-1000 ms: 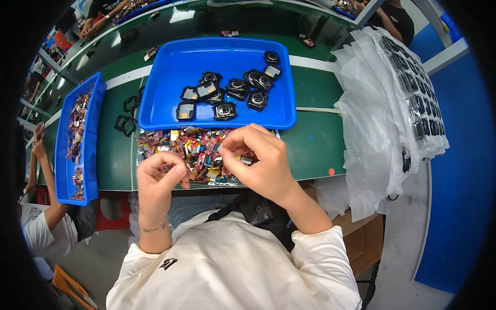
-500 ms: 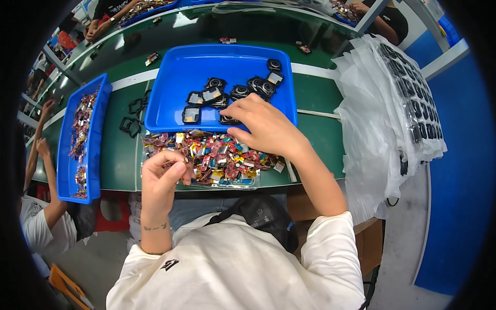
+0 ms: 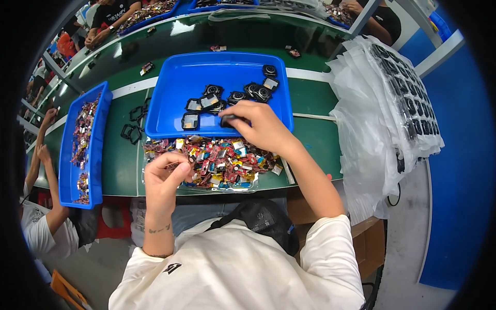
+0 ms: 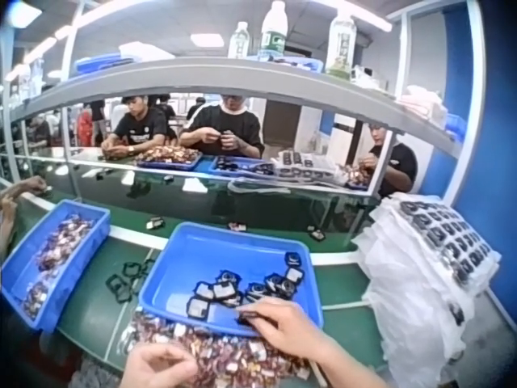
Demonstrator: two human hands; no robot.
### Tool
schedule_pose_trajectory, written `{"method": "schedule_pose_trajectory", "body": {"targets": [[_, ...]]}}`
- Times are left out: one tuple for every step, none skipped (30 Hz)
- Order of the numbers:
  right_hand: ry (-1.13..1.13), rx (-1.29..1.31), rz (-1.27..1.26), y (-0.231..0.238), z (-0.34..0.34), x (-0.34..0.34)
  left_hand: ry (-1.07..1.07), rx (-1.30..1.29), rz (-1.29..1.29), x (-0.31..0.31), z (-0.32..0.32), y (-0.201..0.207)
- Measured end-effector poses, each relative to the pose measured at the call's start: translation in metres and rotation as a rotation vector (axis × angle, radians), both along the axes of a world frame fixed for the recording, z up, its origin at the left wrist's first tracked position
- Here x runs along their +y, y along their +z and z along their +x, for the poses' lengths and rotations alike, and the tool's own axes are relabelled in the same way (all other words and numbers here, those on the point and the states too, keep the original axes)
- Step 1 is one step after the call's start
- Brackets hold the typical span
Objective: Manually assemble small electronic components and adhesive parts onto a plastic housing.
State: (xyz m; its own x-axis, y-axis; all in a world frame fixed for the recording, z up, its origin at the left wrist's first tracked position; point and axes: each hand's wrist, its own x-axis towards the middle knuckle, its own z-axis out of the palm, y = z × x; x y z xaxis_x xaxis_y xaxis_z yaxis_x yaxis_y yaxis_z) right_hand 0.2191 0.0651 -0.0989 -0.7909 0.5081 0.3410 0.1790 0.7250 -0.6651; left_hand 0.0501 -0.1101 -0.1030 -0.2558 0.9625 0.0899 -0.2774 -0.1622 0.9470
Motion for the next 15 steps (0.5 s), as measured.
{"method": "schedule_pose_trajectory", "body": {"targets": [[-0.096, 0.108, -0.021, 0.003, -0.001, -0.004, 0.004, 0.001, -0.002, 0.002, -0.001, 0.000], [-0.165, 0.076, -0.208, 0.010, 0.001, -0.012, 0.047, 0.134, 0.042, 0.004, -0.002, 0.001], [-0.166, 0.074, -0.210, 0.014, 0.002, -0.021, 0.087, 0.264, 0.086, 0.006, -0.002, 0.003], [-0.144, 0.157, -0.452, 0.016, 0.003, -0.030, 0.083, 0.264, 0.083, 0.009, -0.001, 0.007], [-0.121, 0.241, -0.694, 0.020, 0.004, -0.039, 0.098, 0.354, 0.138, 0.011, 0.000, 0.012], [-0.136, 0.243, -0.760, 0.027, 0.002, -0.049, 0.113, 0.445, 0.194, 0.014, 0.001, 0.017], [-0.104, 0.279, -0.797, 0.021, 0.002, -0.053, 0.110, 0.446, 0.191, 0.017, 0.002, 0.020], [-0.084, 0.307, -0.836, 0.019, 0.002, -0.058, 0.102, 0.501, 0.159, 0.019, 0.003, 0.021], [-0.064, 0.337, -0.876, 0.017, 0.001, -0.064, 0.093, 0.557, 0.126, 0.020, 0.004, 0.025], [-0.096, 0.381, -0.902, 0.021, -0.003, -0.070, 0.083, 0.543, 0.058, 0.019, 0.006, 0.029], [-0.098, 0.384, -0.906, 0.018, -0.006, -0.074, 0.079, 0.545, 0.054, 0.019, 0.007, 0.027], [-0.102, 0.496, -0.882, 0.013, -0.009, -0.076, 0.114, 0.505, 0.088, 0.020, 0.008, 0.024], [-0.107, 0.606, -0.855, 0.008, -0.009, -0.076, 0.149, 0.464, 0.121, 0.020, 0.009, 0.022], [-0.120, 0.551, -0.791, -0.001, -0.006, -0.072, 0.163, 0.425, 0.091, 0.018, 0.010, 0.020], [-0.119, 0.553, -0.794, -0.005, -0.005, -0.070, 0.164, 0.428, 0.088, 0.017, 0.011, 0.017]]}}
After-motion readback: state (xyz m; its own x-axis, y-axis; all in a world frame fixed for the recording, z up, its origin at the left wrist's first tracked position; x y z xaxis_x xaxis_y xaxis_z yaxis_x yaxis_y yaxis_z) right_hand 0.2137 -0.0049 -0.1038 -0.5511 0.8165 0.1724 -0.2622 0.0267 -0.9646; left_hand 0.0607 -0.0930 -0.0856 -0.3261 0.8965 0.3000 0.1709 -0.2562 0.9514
